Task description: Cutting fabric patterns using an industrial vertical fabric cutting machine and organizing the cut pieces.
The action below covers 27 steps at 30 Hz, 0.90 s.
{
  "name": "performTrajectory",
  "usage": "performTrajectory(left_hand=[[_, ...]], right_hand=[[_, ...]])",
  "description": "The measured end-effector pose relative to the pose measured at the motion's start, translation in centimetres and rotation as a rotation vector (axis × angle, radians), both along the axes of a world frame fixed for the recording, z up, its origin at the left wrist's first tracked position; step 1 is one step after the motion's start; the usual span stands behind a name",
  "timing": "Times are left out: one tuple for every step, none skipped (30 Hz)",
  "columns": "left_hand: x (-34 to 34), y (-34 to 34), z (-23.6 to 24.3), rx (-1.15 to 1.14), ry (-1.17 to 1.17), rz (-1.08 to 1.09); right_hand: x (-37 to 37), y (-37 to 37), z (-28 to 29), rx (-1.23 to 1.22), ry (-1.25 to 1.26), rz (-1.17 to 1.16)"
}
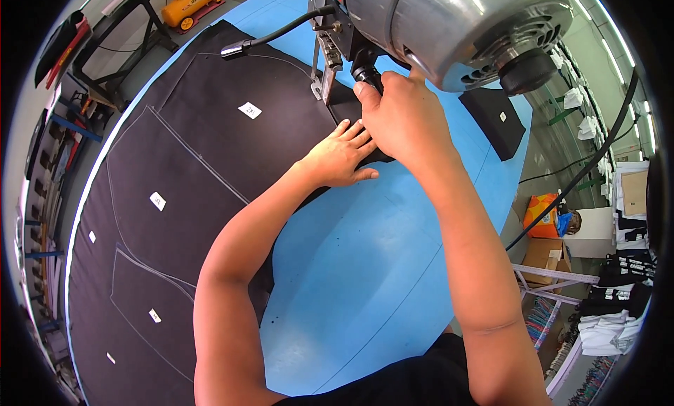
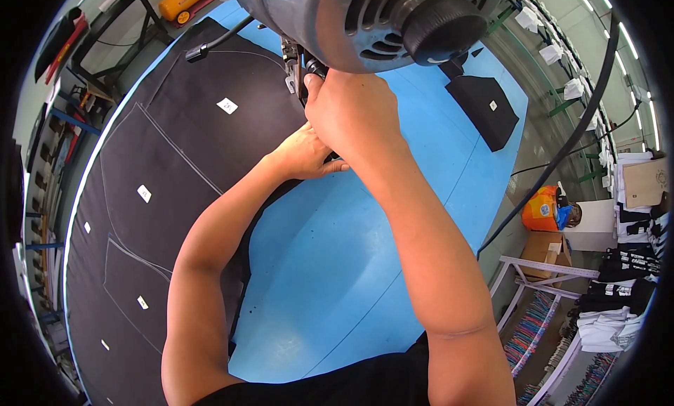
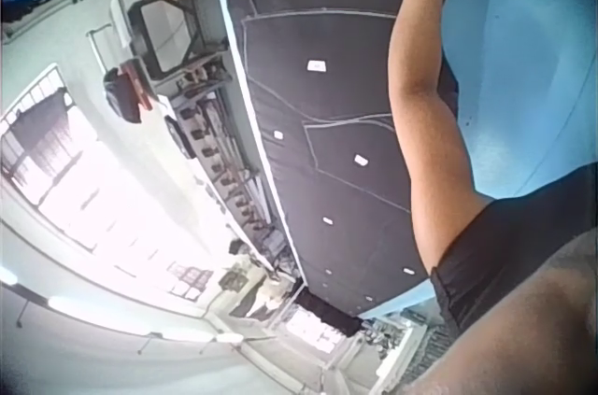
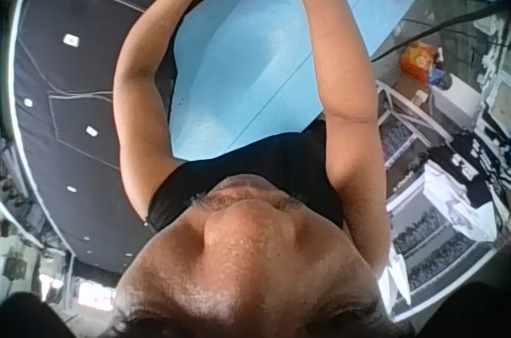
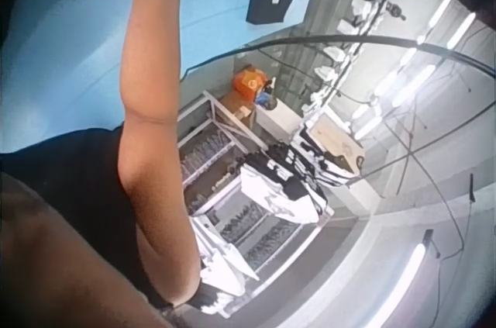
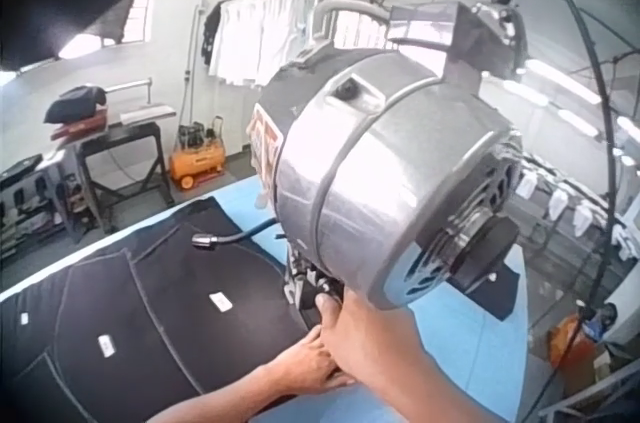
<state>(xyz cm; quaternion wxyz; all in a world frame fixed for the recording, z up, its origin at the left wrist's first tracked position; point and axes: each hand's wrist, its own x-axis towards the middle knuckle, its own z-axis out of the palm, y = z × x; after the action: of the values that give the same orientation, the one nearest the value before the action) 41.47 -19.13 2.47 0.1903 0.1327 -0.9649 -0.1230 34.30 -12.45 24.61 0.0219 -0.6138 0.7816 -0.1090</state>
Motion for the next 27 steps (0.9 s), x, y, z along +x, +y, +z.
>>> performTrajectory(left_hand=[[0.1, 0.0, 0.0, 0.001, -0.001, -0.001], [0.1, 0.0, 0.0, -0.015, 0.005, -0.001], [0.1, 0.0, 0.0, -0.031, 0.012, 0.0], [0.1, 0.0, -0.1, -0.031, 0.012, 0.001], [0.1, 0.0, -0.2, -0.047, 0.002, 0.006], [0.2, 0.0, -0.3, -0.062, -0.008, 0.012], [0.3, 0.0, -0.4, -0.063, -0.011, 0.017], [0.2, 0.0, -0.3, -0.055, -0.011, 0.016], [0.1, 0.0, -0.2, -0.046, -0.012, 0.016], [0.1, 0.0, -0.1, -0.046, -0.008, 0.018], [0.2, 0.0, 0.0, -0.037, -0.027, 0.015], [0.2, 0.0, 0.2, -0.029, -0.046, 0.011], [0.1, 0.0, 0.3, -0.029, -0.045, 0.015], [0.2, 0.1, 0.3, -0.029, -0.046, 0.016], [0.2, 0.1, 0.3, -0.029, -0.046, 0.017], [0.2, 0.0, 0.3, -0.029, -0.046, 0.021], [0.2, 0.0, 0.3, -0.017, -0.037, 0.019], [0.3, 0.0, 0.2, -0.006, -0.028, 0.017], [0.3, 0.0, 0.2, -0.005, -0.028, 0.02], [0.3, -0.1, 0.2, -0.014, 0.009, 0.016], [0.2, -0.2, 0.1, -0.023, 0.047, 0.012], [0.0, -0.4, 0.2, -0.024, 0.052, 0.014], [-0.2, -0.8, 0.2, 0.01, 0.121, 0.009], [-0.5, -1.3, 0.4, 0.044, 0.191, 0.003], [-1.3, -2.4, 0.7, 0.048, 0.253, 0.032], [-2.4, -3.8, 0.8, 0.09, 0.281, 0.068], [-2.9, -5.0, 1.3, 0.131, 0.306, 0.104]], right_hand=[[0.0, -0.1, 0.0, -0.005, -0.006, 0.005], [0.0, -0.2, -0.1, -0.006, -0.006, 0.006], [0.0, -0.3, -0.2, -0.016, 0.0, 0.011], [-0.1, -0.4, -0.2, -0.027, 0.005, 0.016], [-0.1, -0.6, -0.2, -0.029, 0.004, 0.02], [-0.1, -0.8, -0.1, -0.011, 0.006, 0.021], [0.0, -1.0, -0.1, 0.007, 0.007, 0.022], [-0.2, -1.1, -0.1, 0.008, 0.012, 0.024], [-0.3, -1.3, -0.3, -0.022, 0.015, 0.026], [-0.4, -1.5, -0.4, -0.052, 0.019, 0.028], [-0.5, -1.6, -0.6, -0.053, 0.019, 0.031], [-0.6, -1.8, -0.7, -0.063, 0.024, 0.038], [-0.7, -2.0, -0.7, -0.073, 0.029, 0.044], [-0.7, -2.1, -0.7, -0.074, 0.027, 0.049], [-0.6, -2.3, -0.6, -0.058, 0.022, 0.046], [-0.6, -2.4, -0.6, -0.042, 0.016, 0.043], [-0.5, -2.5, -0.5, -0.042, 0.015, 0.047], [-0.4, -2.6, -0.4, -0.049, 0.032, 0.058], [-0.4, -2.7, -0.4, -0.057, 0.049, 0.068], [-0.4, -2.7, -0.3, -0.057, 0.051, 0.071], [-0.6, -2.7, -0.3, -0.045, 0.021, 0.067], [-0.7, -2.8, -0.3, -0.032, -0.008, 0.062], [-0.8, -2.8, -0.3, -0.033, -0.008, 0.069], [-0.9, -2.9, -0.4, -0.038, -0.007, 0.081], [-0.9, -2.9, -0.3, -0.043, -0.005, 0.093], [-1.0, -2.9, -0.3, -0.041, 0.0, 0.094], [-0.9, -2.9, -0.3, -0.036, 0.005, 0.092]])
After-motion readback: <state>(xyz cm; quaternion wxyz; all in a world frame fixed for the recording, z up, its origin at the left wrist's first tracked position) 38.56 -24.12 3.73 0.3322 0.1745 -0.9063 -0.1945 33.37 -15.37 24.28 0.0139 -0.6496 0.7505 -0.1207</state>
